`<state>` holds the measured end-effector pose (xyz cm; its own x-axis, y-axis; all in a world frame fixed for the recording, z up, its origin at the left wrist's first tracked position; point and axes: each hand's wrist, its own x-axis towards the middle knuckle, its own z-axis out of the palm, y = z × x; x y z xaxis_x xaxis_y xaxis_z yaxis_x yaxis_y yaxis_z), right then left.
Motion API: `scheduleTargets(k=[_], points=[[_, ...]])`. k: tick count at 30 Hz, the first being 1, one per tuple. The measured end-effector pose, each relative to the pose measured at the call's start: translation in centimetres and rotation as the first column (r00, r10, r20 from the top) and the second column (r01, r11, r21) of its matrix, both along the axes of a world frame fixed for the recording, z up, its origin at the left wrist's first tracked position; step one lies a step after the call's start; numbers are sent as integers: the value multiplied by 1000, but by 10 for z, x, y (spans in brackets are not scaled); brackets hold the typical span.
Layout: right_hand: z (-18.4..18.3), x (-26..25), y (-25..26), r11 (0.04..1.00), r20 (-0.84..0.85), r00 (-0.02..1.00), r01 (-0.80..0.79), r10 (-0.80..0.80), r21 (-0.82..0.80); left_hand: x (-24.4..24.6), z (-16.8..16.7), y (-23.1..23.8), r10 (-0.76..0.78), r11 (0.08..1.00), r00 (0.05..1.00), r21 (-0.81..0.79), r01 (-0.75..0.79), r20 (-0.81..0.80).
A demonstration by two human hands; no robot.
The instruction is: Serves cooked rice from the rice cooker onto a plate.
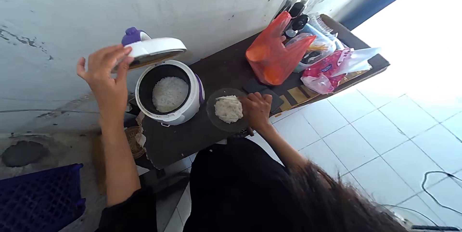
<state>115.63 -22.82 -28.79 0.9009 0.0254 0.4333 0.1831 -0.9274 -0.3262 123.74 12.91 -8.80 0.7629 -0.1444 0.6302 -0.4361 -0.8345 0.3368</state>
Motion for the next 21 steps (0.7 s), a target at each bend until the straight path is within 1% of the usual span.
scheduleTargets(k=[2, 4, 6, 8, 10, 14, 19, 21], points=[[-7, -1, -12, 999, -68, 998, -21, 19, -27, -22, -14, 0, -2, 1000, 1000, 18, 2, -15], [-12, -4, -25, 999, -142, 989, -36, 32, -21, -40, -30, -5, 43, 999, 999, 27, -43, 20], [-2, -4, -34, 1000, -114, 993, -11, 13, 16, -51, -55, -7, 105, 994, 989, 16, -108, 109], [8, -8, -39, 996, -98, 994, 47, -40, 72, -62, -86, -9, 176, 983, 965, 12, -182, 193], [11, -8, -47, 989, -88, 991, 106, -97, 99, -70, -114, -13, 243, 970, 939, -35, -242, 244], [7, -11, -51, 985, -138, 983, 140, -125, 102, -88, -145, -24, 365, 929, 912, -128, -346, 185], [3, -17, -46, 979, -148, 979, 158, -139, 130, -109, -180, -32, 433, 899, 900, -98, -427, 49], [2, -19, -44, 977, -157, 978, 158, -135, 146, -114, -189, -32, 442, 891, 897, -117, -439, -5]])
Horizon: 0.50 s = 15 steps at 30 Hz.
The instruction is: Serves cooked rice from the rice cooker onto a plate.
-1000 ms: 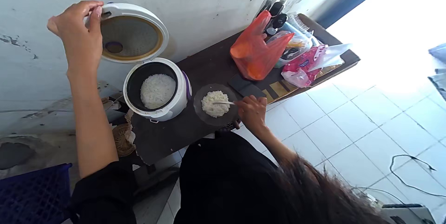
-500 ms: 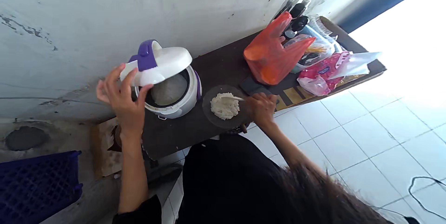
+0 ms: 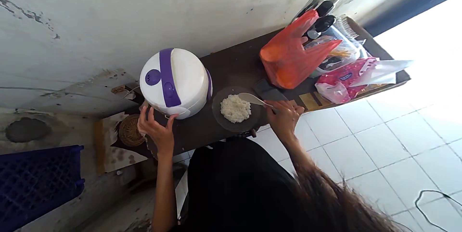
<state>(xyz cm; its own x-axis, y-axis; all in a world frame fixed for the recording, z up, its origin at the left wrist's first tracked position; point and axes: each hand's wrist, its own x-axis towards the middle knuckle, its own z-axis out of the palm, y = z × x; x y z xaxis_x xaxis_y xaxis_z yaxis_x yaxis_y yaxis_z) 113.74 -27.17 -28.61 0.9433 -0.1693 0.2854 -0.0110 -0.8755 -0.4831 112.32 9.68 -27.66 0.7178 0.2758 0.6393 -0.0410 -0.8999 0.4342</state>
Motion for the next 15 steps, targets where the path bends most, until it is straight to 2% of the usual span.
scheduleTargets(k=[2, 4, 5, 6, 7, 9, 10, 12, 15], points=[[-1, -1, 2, 1000, -2, 1000, 2, -2, 13, -3, -3, -3, 0, 994, 1000, -106, 0, -2], [-2, -1, 4, 1000, 0, 1000, 8, -8, 16, -5, -1, -15, -22, 930, 998, -368, 0, -55], [-2, -1, 5, 1000, 1, 1000, 11, -11, 21, -6, 2, -25, -46, 832, 991, -554, -30, -122], [-2, 0, 7, 1000, 2, 1000, 11, -11, 24, -6, 11, -37, -79, 675, 972, -730, -111, -222], [-1, 0, 9, 1000, 3, 1000, 10, -10, 28, -3, 22, -48, -131, 471, 937, -852, -228, -323], [0, -1, 11, 999, 6, 1000, 1, -1, 35, 7, 43, -65, -235, 98, 873, -904, -416, -427], [-1, -1, 12, 999, 8, 1000, -2, 2, 38, 12, 51, -70, -265, -16, 856, -886, -463, -443], [-2, -2, 14, 999, 7, 1000, -3, 3, 40, 22, 61, -78, -261, -114, 849, -859, -499, -459], [-3, -4, 16, 999, -16, 1000, -5, 6, 44, 35, 71, -87, -217, -134, 843, -840, -526, -493]])
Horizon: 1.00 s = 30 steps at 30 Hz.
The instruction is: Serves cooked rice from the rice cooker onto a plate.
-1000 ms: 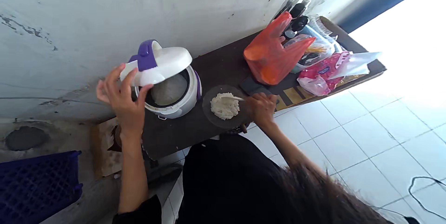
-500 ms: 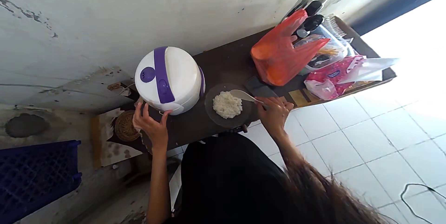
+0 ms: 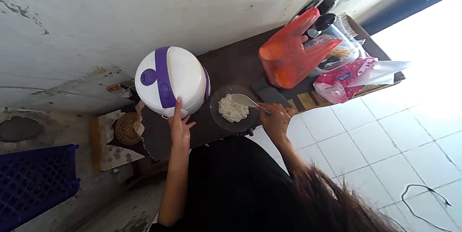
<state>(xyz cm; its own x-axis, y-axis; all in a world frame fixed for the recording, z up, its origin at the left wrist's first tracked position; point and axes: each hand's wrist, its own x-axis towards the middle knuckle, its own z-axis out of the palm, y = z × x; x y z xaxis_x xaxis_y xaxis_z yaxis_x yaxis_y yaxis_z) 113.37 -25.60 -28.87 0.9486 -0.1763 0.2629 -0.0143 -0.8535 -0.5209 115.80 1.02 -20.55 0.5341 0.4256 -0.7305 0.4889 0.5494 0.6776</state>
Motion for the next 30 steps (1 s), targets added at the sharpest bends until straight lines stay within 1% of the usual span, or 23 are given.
scheduleTargets(k=[3, 6, 13, 15, 18, 20, 22, 23, 24, 25, 26, 27, 29, 30], points=[[-4, 0, 1, 1000, 4, 1000, -11, 11, 6, 5, 2, -8, 57, 998, 998, 40, -57, -10], [-6, 1, 2, 1000, 5, 1000, -11, 11, 11, 7, 1, -12, 117, 992, 993, 44, -116, -2], [-9, 5, 0, 999, 24, 999, -48, 47, 17, 6, -6, -10, 162, 984, 986, 62, -164, 48], [-6, 6, 0, 998, 24, 998, -60, 59, 28, 4, -9, -8, 124, 989, 991, 76, -127, 46], [1, 6, 2, 997, 82, 994, -68, 66, 26, -1, -9, -3, 58, 996, 998, 66, -59, 20], [7, 4, 4, 998, 185, 980, -68, 68, -6, -7, -12, -2, 35, 997, 999, 75, -36, 19], [12, 3, 6, 998, 336, 941, -32, 48, -53, -15, -15, -3, 11, 996, 1000, 85, -13, 23], [11, 2, 7, 997, 396, 917, -19, 46, -70, -20, -16, -4, 0, 997, 1000, 79, -1, 13], [4, 1, 7, 996, 414, 908, -28, 62, -89, -26, -16, -6, -12, 998, 1000, 68, 13, -2], [-7, -3, 5, 990, 370, 923, -65, 106, -122, -33, -16, -9, -28, 998, 999, 52, 29, -19], [-20, -8, 2, 979, 268, 947, -138, 175, -151, -40, -17, -11, -62, 997, 998, 34, 63, -34], [-28, -11, -1, 972, 208, 955, -180, 210, -154, -45, -18, -13, -108, 994, 993, 14, 109, -43], [-23, -6, -4, 975, 210, 958, -166, 195, -149, -47, -20, -18, -214, 977, 976, -3, 214, -33], [-15, -7, -4, 981, 186, 967, -156, 175, -112, -50, -22, -19, -281, 960, 959, -8, 281, -24]])
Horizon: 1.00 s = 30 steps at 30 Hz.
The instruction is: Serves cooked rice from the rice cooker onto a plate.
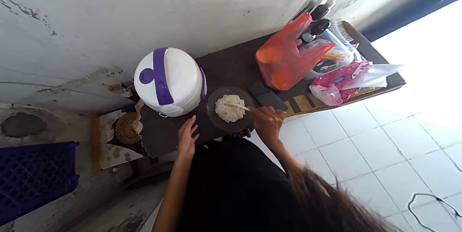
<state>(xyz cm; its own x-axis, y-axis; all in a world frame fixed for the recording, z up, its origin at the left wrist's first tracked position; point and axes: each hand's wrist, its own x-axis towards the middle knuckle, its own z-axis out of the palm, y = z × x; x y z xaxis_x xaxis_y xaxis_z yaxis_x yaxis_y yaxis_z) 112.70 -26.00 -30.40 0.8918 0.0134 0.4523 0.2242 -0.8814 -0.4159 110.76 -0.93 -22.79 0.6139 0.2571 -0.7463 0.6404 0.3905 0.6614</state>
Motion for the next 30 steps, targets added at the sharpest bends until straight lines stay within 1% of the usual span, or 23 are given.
scheduleTargets(k=[1, 2, 3, 4, 5, 6, 7, 8, 10, 11, 13, 15, 18, 20, 22, 23, 25, 27, 28, 30], points=[[5, -5, 0, 998, -90, 996, 27, -22, 52, -5, -4, -1, -83, 997, 997, -7, 83, 7], [10, -8, -1, 989, -231, 972, 72, -41, 128, -7, -8, -2, -170, 985, 985, -15, 170, 23], [16, -5, -3, 966, -406, 913, 131, -31, 221, -6, -12, -4, -250, 968, 967, -21, 251, 47], [21, 0, -6, 930, -569, 822, 198, 15, 311, -3, -14, -8, -328, 944, 942, -15, 330, 73], [23, 3, -7, 883, -682, 727, 265, 80, 387, -2, -15, -12, -402, 915, 911, -5, 404, 92], [24, 4, -6, 823, -736, 657, 319, 166, 470, -1, -15, -15, -472, 880, 875, 8, 474, 109], [27, 3, -1, 746, -750, 605, 361, 269, 559, 0, -14, -17, -540, 841, 832, 30, 541, 131], [31, 1, 4, 668, -730, 572, 379, 375, 640, 1, -12, -20, -602, 797, 782, 59, 601, 160], [40, -3, 14, 517, -623, 519, 352, 585, 780, 1, -9, -23, -678, 730, 691, 124, 672, 251], [43, -4, 18, 450, -554, 484, 324, 677, 832, -1, -8, -25, -678, 726, 668, 143, 672, 307], [50, -4, 29, 340, -435, 421, 285, 796, 896, -7, -11, -29, -585, 794, 676, 145, 590, 448], [56, 0, 41, 261, -358, 411, 274, 839, 926, -13, -16, -31, -466, 873, 682, 169, 456, 564], [65, 7, 54, 261, -339, 390, 240, 856, 935, -18, -11, -27, -349, 936, 688, 211, 280, 637], [62, 8, 59, 269, -320, 373, 181, 871, 946, -23, -4, -25, -265, 964, 712, 181, 194, 650], [58, 6, 64, 251, -282, 363, 130, 888, 959, -28, -1, -22, -175, 984, 728, 134, 115, 662], [57, 5, 66, 255, -272, 353, 96, 895, 962, -31, 1, -18, -142, 989, 731, 120, 82, 668], [59, 7, 64, 303, -288, 357, 16, 889, 953, -34, 5, -7, -74, 992, 755, 128, -13, 651], [59, 10, 57, 347, -303, 406, -37, 862, 937, -34, 6, 9, 43, 974, 788, 151, -170, 614], [59, 11, 53, 357, -304, 443, -39, 843, 933, -32, 4, 20, 117, 946, 787, 173, -274, 605], [57, 12, 44, 346, -297, 499, -7, 814, 938, -29, -9, 47, 231, 856, 740, 230, -463, 632]])
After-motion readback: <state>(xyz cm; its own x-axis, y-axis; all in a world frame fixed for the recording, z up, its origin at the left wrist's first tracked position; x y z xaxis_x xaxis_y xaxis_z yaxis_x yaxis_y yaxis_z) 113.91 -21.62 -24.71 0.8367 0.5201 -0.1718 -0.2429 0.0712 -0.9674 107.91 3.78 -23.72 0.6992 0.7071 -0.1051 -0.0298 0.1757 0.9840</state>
